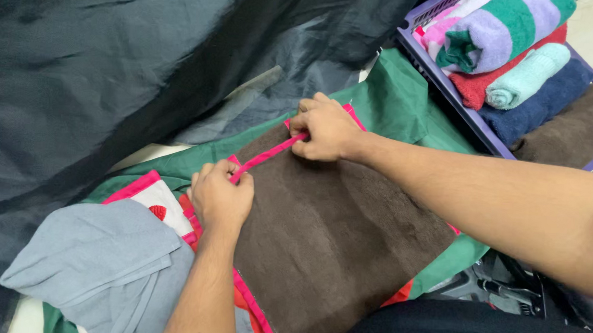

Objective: The person folds several towels and a brown apron on a green and red surface, then places them into a purple plastic basket. The items include a striped towel, a light blue towel, and a brown apron with pink trim.

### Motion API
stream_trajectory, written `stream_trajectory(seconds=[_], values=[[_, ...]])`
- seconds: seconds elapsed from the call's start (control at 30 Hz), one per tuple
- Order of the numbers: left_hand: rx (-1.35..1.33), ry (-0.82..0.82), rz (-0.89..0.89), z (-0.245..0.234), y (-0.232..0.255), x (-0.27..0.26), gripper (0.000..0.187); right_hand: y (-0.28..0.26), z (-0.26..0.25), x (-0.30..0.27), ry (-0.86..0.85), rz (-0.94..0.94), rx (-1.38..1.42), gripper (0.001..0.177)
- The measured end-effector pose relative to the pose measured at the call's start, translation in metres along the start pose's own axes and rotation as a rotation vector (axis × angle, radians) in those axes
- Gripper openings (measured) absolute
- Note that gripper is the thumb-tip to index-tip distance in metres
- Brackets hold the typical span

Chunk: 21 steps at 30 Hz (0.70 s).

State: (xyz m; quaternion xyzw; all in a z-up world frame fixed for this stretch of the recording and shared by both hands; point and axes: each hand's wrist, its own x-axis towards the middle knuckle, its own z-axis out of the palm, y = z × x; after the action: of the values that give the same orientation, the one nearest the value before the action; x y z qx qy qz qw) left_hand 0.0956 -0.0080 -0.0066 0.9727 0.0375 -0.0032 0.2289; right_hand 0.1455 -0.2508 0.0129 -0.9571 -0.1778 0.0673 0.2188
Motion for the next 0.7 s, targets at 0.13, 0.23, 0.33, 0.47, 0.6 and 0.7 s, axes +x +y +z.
stream_trajectory(seconds=[0.13,0.23,0.33,0.47,0.6,0.7], values=[[-0.103,0.045,0.134,0.008,-0.010,0.018,0.017,0.011,0.004,0.016,0.168,-0.216,0.093,0.016],[-0.081,0.037,0.158,0.016,-0.013,0.025,0.018,0.017,0.011,0.021,0.037,-0.184,0.158,0.016],[-0.055,0.005,0.094,0.018,-0.012,0.022,0.017,0.015,0.013,0.019,0.025,-0.057,0.130,0.012],[-0.163,0.114,0.160,0.007,-0.006,0.013,0.013,0.006,0.003,0.015,0.089,-0.075,0.153,0.016],[-0.313,0.201,0.261,-0.009,0.002,-0.003,0.013,0.001,-0.014,0.004,0.066,-0.076,0.225,0.017],[-0.403,0.203,0.289,-0.021,0.012,-0.019,0.013,-0.001,-0.021,-0.011,0.089,-0.184,0.245,0.013]])
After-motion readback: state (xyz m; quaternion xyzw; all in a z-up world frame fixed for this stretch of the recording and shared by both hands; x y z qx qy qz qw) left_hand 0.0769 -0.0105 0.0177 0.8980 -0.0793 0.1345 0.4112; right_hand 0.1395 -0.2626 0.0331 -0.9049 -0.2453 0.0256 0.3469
